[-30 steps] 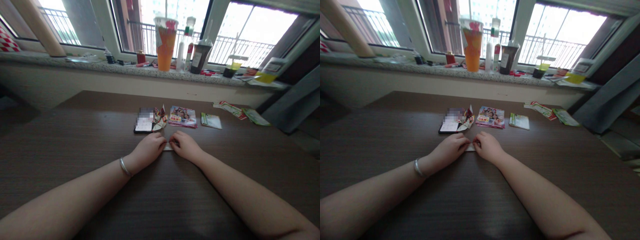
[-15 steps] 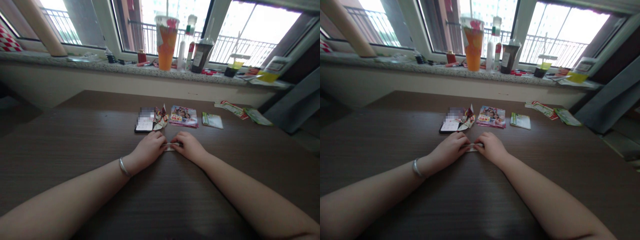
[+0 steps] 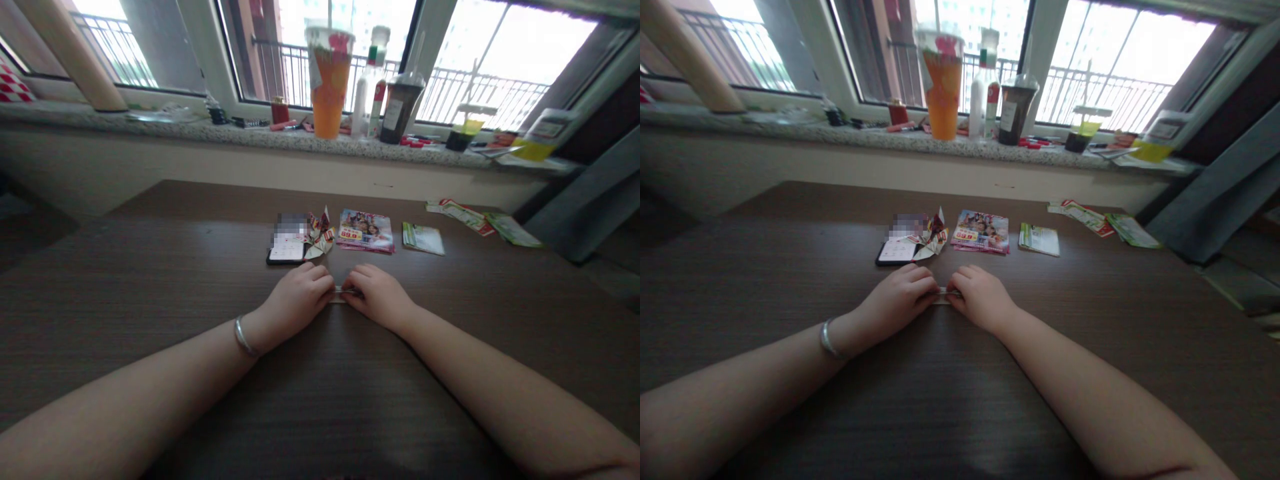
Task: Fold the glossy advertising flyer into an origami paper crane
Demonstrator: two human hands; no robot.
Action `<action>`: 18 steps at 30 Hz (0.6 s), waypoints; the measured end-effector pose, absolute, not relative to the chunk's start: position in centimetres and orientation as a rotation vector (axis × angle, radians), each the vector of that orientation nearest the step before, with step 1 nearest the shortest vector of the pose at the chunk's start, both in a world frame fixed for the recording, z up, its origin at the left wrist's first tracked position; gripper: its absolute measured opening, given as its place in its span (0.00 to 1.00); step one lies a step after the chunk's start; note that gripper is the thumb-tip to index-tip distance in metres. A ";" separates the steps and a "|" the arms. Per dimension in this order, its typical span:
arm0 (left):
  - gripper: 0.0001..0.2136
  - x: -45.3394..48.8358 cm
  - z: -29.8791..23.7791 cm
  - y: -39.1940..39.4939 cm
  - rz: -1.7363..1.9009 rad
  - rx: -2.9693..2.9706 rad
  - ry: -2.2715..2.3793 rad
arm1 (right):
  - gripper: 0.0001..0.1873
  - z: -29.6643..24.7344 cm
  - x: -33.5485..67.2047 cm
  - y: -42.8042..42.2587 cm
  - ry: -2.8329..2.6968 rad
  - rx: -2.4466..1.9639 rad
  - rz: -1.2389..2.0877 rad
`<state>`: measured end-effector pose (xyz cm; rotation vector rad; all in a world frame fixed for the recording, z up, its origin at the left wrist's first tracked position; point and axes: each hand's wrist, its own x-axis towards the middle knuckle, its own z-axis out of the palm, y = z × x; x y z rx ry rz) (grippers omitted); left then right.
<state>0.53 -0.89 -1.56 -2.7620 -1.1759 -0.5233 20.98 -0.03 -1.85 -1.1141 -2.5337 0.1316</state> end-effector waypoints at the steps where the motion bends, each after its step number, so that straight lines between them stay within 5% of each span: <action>1: 0.05 0.6 -1.6 -0.9 -0.513 -2.762 -1.166 | 0.03 -1.9 21.0 -0.1 -2.535 -1.105 0.140; 18: 0.05 0.7 -1.4 -1.4 -0.360 -2.771 -1.060 | 0.03 -2.2 21.1 0.1 -2.465 -1.083 0.303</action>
